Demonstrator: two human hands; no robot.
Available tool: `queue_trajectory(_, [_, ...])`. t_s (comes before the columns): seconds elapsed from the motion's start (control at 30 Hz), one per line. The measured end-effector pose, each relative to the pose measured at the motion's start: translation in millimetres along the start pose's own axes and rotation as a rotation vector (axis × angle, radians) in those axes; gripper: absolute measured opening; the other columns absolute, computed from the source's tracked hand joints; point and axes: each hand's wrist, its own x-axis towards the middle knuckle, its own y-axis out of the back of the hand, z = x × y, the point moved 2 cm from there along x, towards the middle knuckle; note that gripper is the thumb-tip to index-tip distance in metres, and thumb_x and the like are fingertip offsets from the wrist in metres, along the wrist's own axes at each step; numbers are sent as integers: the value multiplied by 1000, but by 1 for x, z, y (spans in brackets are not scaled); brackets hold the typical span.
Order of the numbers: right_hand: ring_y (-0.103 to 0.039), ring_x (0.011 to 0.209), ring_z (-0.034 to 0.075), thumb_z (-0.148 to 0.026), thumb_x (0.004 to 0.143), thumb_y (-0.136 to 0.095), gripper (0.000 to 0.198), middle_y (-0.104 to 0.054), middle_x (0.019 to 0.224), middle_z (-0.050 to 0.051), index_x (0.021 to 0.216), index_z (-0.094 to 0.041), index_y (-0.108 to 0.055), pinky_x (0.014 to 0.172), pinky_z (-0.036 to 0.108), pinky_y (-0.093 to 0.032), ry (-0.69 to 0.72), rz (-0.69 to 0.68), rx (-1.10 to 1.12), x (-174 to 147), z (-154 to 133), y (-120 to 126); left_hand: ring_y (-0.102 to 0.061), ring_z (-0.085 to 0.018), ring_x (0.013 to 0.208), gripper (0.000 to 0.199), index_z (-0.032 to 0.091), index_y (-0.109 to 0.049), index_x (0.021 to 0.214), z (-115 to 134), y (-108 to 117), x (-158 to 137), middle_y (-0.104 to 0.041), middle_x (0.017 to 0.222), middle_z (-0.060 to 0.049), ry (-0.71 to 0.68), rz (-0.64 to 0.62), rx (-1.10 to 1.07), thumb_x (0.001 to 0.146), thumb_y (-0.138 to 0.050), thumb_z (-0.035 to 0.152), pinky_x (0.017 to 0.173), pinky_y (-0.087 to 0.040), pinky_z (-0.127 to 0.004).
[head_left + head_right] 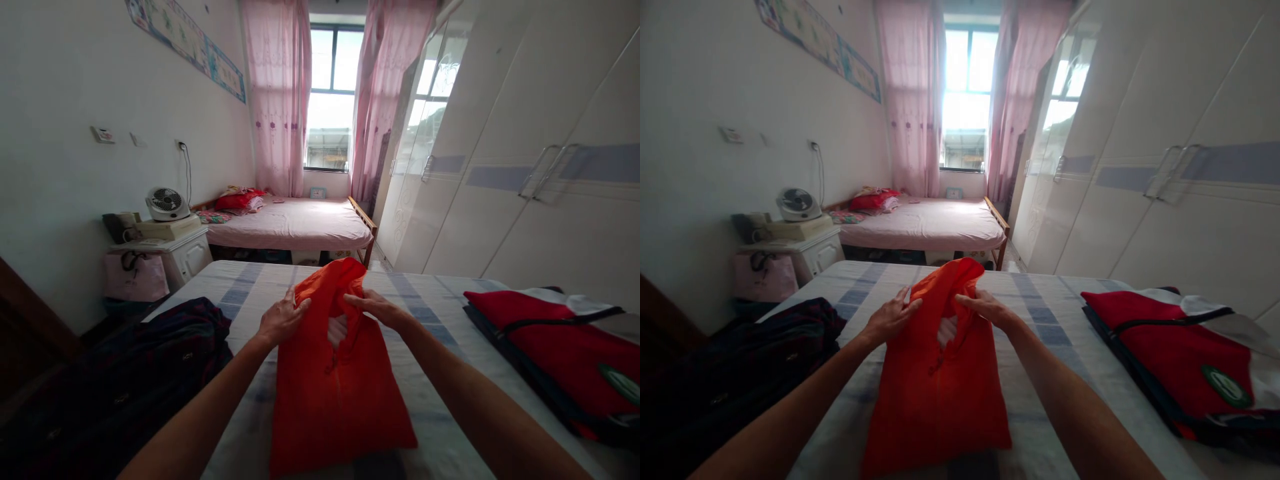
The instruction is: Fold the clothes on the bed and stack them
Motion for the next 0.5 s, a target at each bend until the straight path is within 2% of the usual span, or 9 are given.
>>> queue_trajectory(0.07, [-61,83,16,-55,82,-51,47,-67,98,4,109,-18,-60,72,27,-47,42,62,39,3,-5,-2,-56,-32,114,45,14,-63,108,1,-2,13,-68,110,-15,22,-46,-84,69,-71,36,99,-40,-42])
queue_trajectory(0.13, [-61,78,14,-50,86,-44,42,-67,92,3,111,-19,-59,67,25,-46,31,198,-72,4,-7,0,-64,-26,100,41,14,-63,108,0,-5,17,-71,103,-11,37,-93,-188,70,-69,30,86,-50,-34])
queue_trajectory(0.23, [-59,79,17,-38,84,-46,29,-66,86,6,94,-16,-63,68,26,-43,-3,422,-307,-1,-10,5,-67,-18,83,51,15,-54,123,-7,-9,17,-71,101,-8,39,-80,-319,73,-62,21,74,-53,-27])
queue_trajectory(0.33, [-56,98,21,-30,84,-44,23,-63,103,10,95,-19,-61,79,28,-39,10,577,-476,-8,-13,7,-67,-14,77,63,16,-37,138,-20,-9,18,-69,104,-7,56,-1,-383,78,-55,23,71,-52,-24])
queue_trajectory(0.4, [-54,102,23,-33,84,-46,23,-62,107,11,93,-19,-61,83,30,-37,-24,584,-558,-9,-11,6,-67,-18,84,60,14,-44,133,-27,-9,19,-69,105,-9,69,1,-376,77,-59,29,74,-52,-26])
queue_trajectory(0.5, [-58,87,22,-49,84,-45,36,-65,88,10,79,-17,-61,77,30,-38,-105,475,-488,-3,-2,6,-63,-25,101,53,12,-60,115,-32,-9,19,-68,110,-11,55,-73,-336,69,-69,37,87,-49,-31])
